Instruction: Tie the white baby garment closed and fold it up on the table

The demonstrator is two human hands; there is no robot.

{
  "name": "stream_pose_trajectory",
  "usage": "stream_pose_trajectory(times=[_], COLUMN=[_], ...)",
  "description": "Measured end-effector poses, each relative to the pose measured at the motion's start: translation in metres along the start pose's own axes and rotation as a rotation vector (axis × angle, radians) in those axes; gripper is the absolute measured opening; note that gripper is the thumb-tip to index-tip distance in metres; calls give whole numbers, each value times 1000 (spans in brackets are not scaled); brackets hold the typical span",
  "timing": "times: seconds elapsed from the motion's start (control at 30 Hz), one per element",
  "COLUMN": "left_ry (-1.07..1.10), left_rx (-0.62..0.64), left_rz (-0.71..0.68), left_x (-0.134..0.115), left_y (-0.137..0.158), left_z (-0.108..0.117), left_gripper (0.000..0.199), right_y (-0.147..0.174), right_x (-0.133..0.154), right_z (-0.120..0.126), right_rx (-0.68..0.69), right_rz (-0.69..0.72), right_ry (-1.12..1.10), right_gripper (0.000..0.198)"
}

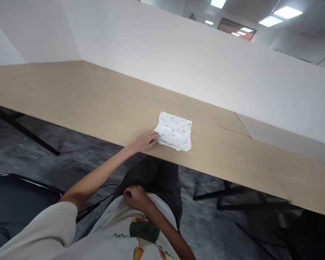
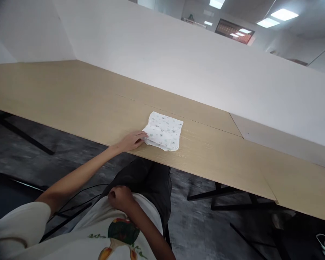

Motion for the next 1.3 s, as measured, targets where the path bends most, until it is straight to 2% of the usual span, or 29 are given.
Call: stream_pose_trajectory(times=[0.17,0.27,0.33,0.37,0.47,0.5,0.53,0.63,0.73,0.83,0.93,1.03,1.17,1.23,1.3], left_ry=[-3,3,-6,-14,-35,-39,-42,-47,-51,-41,-9,23,81,119,160], left_rx=[28,15,7,9,30,40,51,80,82,47,25,21,-66,-125,-162], left_rz=[9,28,32,31,26,22,15,-39,-103,-116,-110,-115,-53,4,86], left_x=[5,11,19,23,35,38,40,44,43,37,22,5,-5,1,14], left_y=[4,5,7,9,10,9,6,-4,-12,-8,3,6,-18,-39,-60], left_z=[-2,3,9,13,21,22,22,18,13,15,28,50,74,75,64], left_gripper=[38,41,43,43,39,38,37,34,30,31,34,34,37,37,38], right_y=[-1,10,25,34,57,62,63,53,41,44,61,76,67,47,21], right_x=[3,7,5,2,-21,-31,-42,-68,-79,-77,-64,-48,-42,-48,-59], right_z=[-3,17,54,79,169,197,221,265,274,269,266,273,303,321,338], right_rx=[11,-105,-308,-445,-838,-895,-910,-724,-631,-671,-718,-749,-910,-960,-972], right_rz=[22,163,267,270,130,63,11,-1,62,119,144,135,67,14,-60], right_ry=[2,25,104,157,373,460,538,679,653,501,313,142,-113,-273,-408], right_gripper=[21,22,24,26,31,34,38,42,34,26,22,20,26,36,41])
Point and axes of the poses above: each hand's wrist, its own y-axis away from the middle knuckle, its own z-axis out of the back of the hand, x = y × z, the point moved 1 cm from there along -y, towards the middle knuckle, and after that the axes turned 7 degrees about -y, right-handed, at the moved point
